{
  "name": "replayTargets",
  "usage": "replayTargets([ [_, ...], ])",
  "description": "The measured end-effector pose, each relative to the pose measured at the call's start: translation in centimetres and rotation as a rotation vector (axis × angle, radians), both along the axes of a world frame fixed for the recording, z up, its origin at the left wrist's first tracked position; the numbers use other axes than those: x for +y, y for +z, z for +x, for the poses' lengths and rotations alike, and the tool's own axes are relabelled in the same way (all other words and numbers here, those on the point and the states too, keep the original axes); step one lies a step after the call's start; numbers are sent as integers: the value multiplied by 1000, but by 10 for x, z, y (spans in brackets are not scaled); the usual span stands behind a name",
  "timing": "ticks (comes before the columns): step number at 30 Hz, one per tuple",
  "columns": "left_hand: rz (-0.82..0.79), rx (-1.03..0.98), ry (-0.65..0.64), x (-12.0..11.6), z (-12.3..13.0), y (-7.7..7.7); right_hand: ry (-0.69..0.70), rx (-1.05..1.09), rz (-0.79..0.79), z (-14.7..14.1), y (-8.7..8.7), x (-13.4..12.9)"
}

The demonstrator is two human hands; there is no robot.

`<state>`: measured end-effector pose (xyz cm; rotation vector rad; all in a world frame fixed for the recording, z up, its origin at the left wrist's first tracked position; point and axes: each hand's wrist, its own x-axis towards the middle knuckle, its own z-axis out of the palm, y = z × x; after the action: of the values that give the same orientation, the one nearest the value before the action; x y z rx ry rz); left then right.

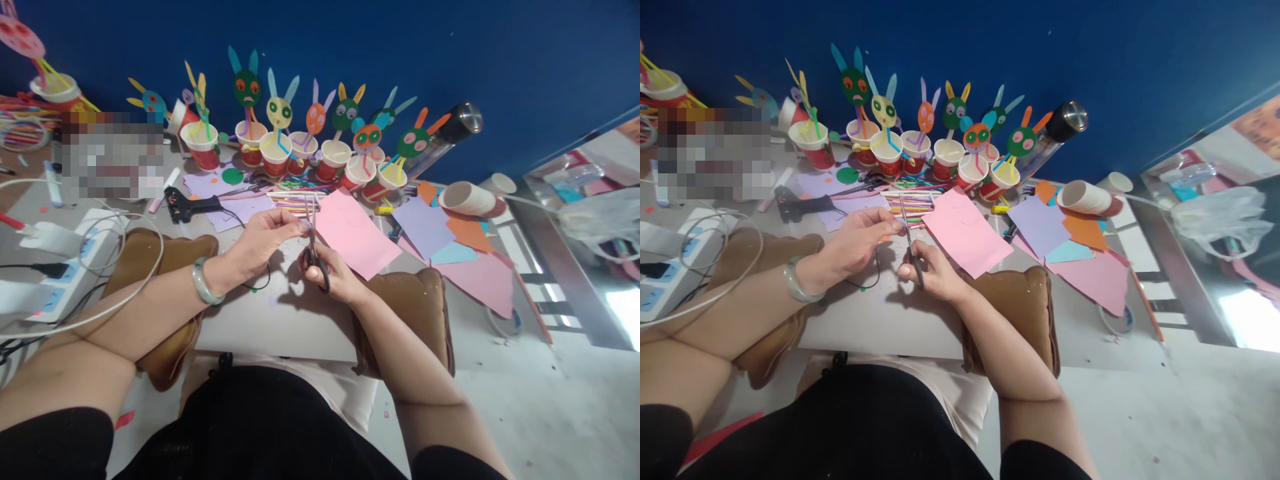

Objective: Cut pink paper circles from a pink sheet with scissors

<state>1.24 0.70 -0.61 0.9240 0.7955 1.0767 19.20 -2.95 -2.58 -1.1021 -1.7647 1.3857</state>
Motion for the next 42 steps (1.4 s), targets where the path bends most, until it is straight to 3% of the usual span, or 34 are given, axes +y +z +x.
replayTargets([
  [38, 26, 42, -7, 1, -3, -1, -32, -16, -71, -1, 4, 0],
  [42, 29, 33, -11, 1, -3, 0, -43, 72, -123, 0, 1, 4],
])
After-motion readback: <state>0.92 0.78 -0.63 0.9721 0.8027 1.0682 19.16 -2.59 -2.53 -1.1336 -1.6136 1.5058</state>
